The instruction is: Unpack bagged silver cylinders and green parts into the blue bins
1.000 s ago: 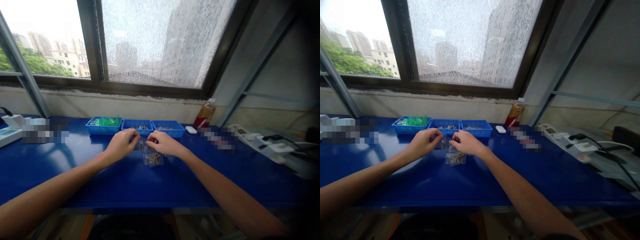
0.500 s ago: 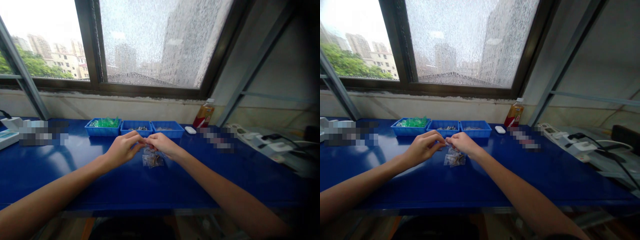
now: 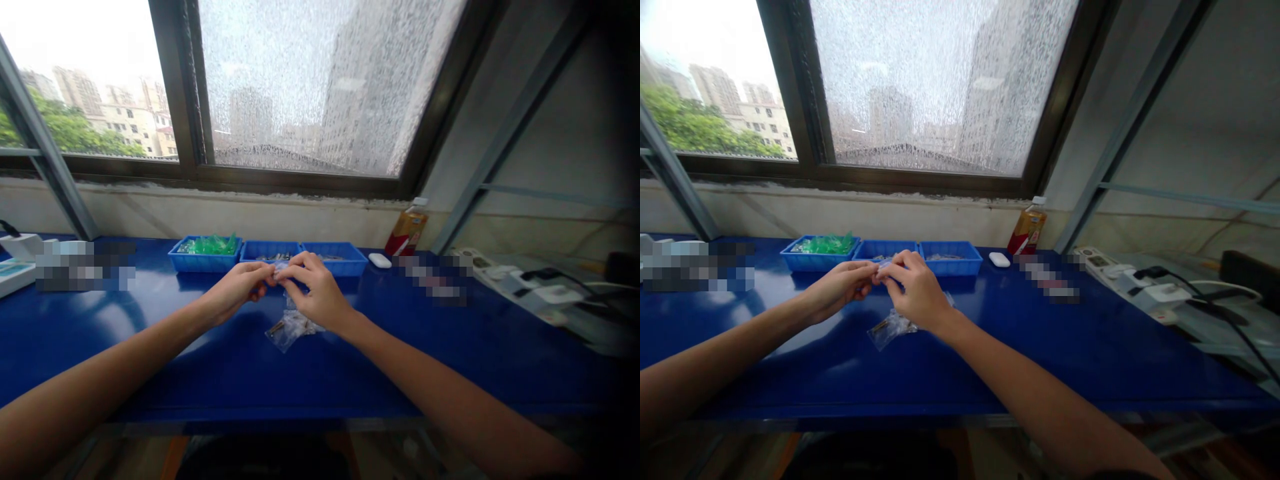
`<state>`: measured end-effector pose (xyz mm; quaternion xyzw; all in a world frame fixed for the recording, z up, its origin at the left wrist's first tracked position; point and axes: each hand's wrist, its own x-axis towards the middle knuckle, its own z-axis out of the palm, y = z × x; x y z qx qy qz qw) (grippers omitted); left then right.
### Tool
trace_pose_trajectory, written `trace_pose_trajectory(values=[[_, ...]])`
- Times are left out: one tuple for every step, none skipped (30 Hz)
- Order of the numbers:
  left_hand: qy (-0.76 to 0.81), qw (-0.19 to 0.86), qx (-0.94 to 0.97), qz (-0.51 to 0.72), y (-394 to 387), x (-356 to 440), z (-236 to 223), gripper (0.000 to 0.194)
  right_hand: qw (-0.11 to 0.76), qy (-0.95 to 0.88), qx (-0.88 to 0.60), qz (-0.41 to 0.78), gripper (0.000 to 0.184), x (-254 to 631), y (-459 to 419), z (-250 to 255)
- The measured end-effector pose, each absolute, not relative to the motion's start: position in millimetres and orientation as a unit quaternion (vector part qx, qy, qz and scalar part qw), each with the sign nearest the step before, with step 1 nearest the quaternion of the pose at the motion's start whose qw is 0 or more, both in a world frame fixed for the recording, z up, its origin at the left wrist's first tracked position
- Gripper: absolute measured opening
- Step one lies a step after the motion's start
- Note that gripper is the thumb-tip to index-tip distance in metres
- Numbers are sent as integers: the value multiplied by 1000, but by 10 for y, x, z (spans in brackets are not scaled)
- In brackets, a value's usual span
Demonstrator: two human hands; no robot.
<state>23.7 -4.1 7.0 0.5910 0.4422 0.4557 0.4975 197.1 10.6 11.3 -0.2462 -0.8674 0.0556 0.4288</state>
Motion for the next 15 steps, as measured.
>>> trace_pose_trajectory(values=[[442,480,598,466,-36,235,65,25,430,-867,-249,43,15,1965,97,111],[445,450,609,479,-32,232,63,22,432,-862,-261,37,14,1959,93,114],[449,407,624,494,-31,229,62,20,435,-855,-280,44,12,1954,96,119],[454,348,644,508,-32,225,63,18,433,-846,-303,68,11,1949,105,128],[455,278,673,513,-36,222,65,16,429,-835,-325,111,13,1946,119,136],[447,204,706,510,-44,221,65,13,420,-821,-346,173,22,1943,138,144],[430,136,742,496,-54,222,63,11,410,-801,-361,243,32,1941,159,150],[408,78,774,479,-64,227,59,9,401,-778,-371,312,40,1939,182,152],[384,37,799,461,-75,235,52,9,396,-752,-377,368,42,1938,202,149],[366,13,817,446,-84,246,44,10,398,-731,-378,405,41,1938,219,144],[356,6,826,436,-90,258,36,11,405,-719,-377,420,37,1939,231,137],[357,12,829,431,-93,270,31,10,414,-720,-373,414,31,1941,235,130],[367,31,826,426,-93,280,29,12,423,-730,-370,389,26,1943,233,123],[384,64,818,423,-91,287,32,15,429,-748,-370,347,22,1947,224,119],[406,114,803,421,-86,290,41,20,430,-768,-371,297,20,1952,211,116]])
